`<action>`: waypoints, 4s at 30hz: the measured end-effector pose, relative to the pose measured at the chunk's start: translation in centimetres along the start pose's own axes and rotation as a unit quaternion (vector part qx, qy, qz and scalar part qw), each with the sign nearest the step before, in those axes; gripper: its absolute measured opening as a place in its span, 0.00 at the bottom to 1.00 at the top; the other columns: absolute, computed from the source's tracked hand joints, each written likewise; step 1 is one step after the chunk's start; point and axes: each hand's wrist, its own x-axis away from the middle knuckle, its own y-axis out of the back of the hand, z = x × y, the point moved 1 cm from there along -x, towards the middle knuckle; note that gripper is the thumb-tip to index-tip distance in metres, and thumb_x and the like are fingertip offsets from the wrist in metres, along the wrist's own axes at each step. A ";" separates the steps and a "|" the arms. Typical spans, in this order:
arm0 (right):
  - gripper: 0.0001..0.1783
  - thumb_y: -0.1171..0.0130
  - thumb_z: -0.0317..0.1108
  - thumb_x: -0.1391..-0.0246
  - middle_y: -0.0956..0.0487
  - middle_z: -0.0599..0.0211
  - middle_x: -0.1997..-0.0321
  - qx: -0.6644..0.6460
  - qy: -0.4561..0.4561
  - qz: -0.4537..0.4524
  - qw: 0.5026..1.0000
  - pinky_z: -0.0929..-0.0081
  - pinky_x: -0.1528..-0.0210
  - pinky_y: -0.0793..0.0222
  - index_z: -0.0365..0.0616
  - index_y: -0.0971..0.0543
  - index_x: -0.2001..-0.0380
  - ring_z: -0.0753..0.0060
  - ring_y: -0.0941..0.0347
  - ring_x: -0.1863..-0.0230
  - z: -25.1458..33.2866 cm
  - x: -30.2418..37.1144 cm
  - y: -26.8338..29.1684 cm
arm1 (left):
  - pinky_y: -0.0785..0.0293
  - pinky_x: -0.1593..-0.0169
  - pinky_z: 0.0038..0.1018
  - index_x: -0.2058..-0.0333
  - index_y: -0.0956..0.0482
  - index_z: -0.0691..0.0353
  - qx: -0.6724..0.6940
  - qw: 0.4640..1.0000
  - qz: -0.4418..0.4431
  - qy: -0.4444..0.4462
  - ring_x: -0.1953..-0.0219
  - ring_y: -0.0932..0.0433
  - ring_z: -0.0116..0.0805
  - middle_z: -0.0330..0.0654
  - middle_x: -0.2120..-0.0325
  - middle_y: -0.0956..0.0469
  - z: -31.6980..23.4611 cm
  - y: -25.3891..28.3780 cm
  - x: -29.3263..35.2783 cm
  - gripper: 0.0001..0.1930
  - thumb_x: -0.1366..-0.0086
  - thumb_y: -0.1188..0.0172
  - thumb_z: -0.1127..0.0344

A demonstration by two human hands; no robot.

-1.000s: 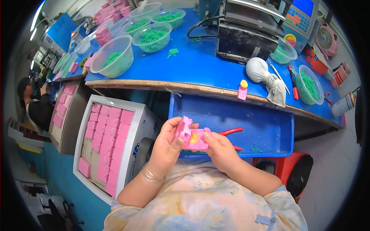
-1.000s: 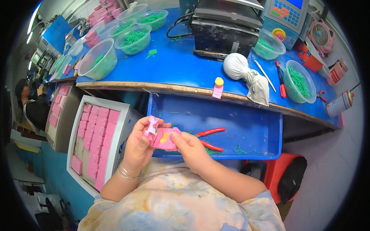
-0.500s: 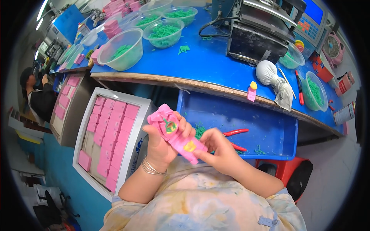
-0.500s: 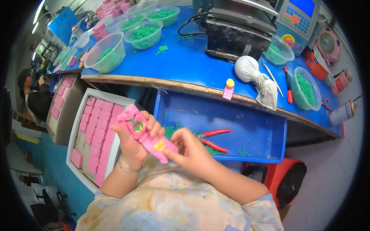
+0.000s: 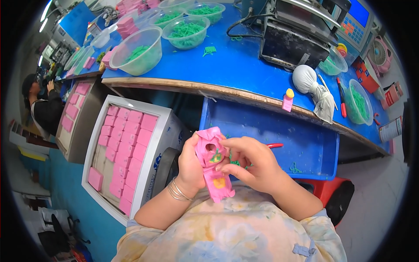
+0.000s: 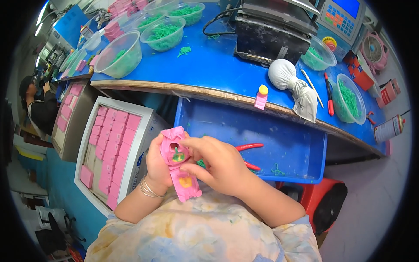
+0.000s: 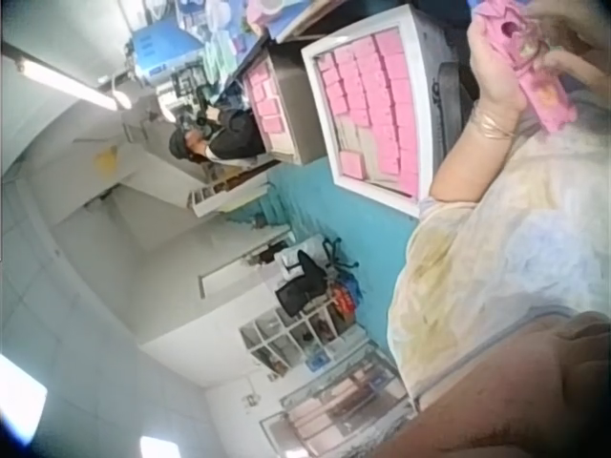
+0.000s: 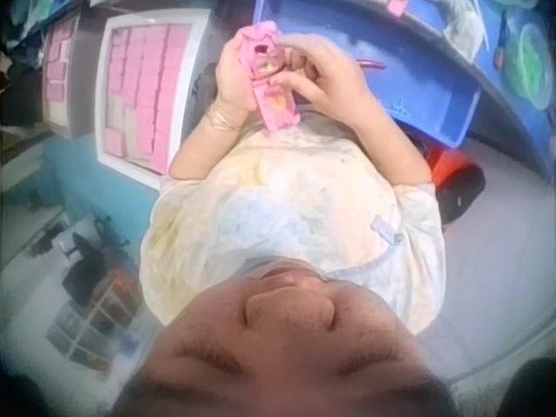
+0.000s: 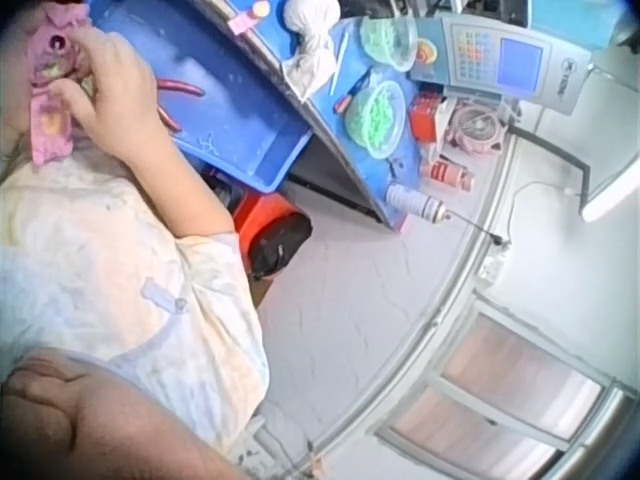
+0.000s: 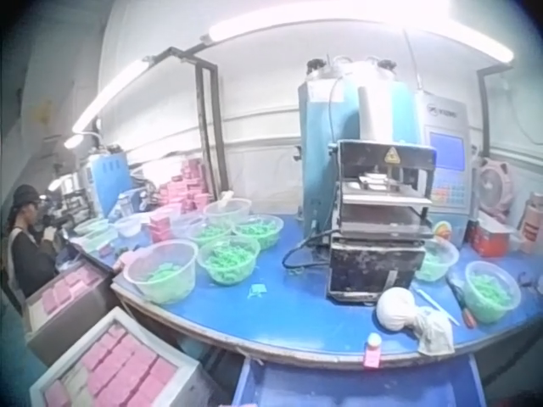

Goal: The worker uses a wax injection machine to fill silicone molds, then manually extracts and inspects the resulting green wax pieces.

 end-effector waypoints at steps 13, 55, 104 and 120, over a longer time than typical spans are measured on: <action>0.05 0.51 0.28 0.43 0.23 0.57 0.70 -0.367 -0.192 -0.023 0.910 0.82 0.76 0.32 0.36 0.31 0.66 0.72 0.26 0.75 -2.1 2.0 -1.9 | 0.28 0.65 0.34 0.64 0.31 0.64 0.005 0.995 0.071 0.074 0.68 0.28 0.40 0.52 0.66 0.29 -0.4 -0.1 -0.1 0.25 0.38 0.67 0.46; 0.13 0.39 0.26 0.61 0.30 0.59 0.67 0.045 0.058 -0.170 0.983 0.66 0.61 0.37 0.41 0.26 0.67 0.58 0.33 0.65 0.5 1.1 -1.0 | 0.29 0.64 0.20 0.48 0.37 0.65 -0.479 0.854 0.075 -0.187 0.66 0.28 0.24 0.41 0.60 0.28 -0.1 0.2 0.3 0.21 0.39 0.45 0.65; 0.04 0.43 0.23 0.54 0.25 0.62 0.73 -0.042 -0.025 -0.037 0.998 0.69 0.66 0.33 0.41 0.27 0.72 0.60 0.28 0.69 -1.2 1.5 -0.7 | 0.30 0.60 0.23 0.43 0.46 0.65 -0.316 0.941 0.079 -0.092 0.62 0.28 0.27 0.43 0.59 0.29 0.1 -0.3 1.0 0.31 0.34 0.60 0.45; 0.09 0.41 0.23 0.60 0.26 0.62 0.73 0.059 0.063 -0.050 0.995 0.68 0.71 0.33 0.41 0.25 0.71 0.61 0.28 0.72 -0.9 1.9 -0.4 | 0.31 0.57 0.21 0.42 0.49 0.66 -0.377 0.903 0.092 -0.184 0.60 0.29 0.26 0.45 0.59 0.28 -0.1 -0.6 1.3 0.27 0.32 0.60 0.54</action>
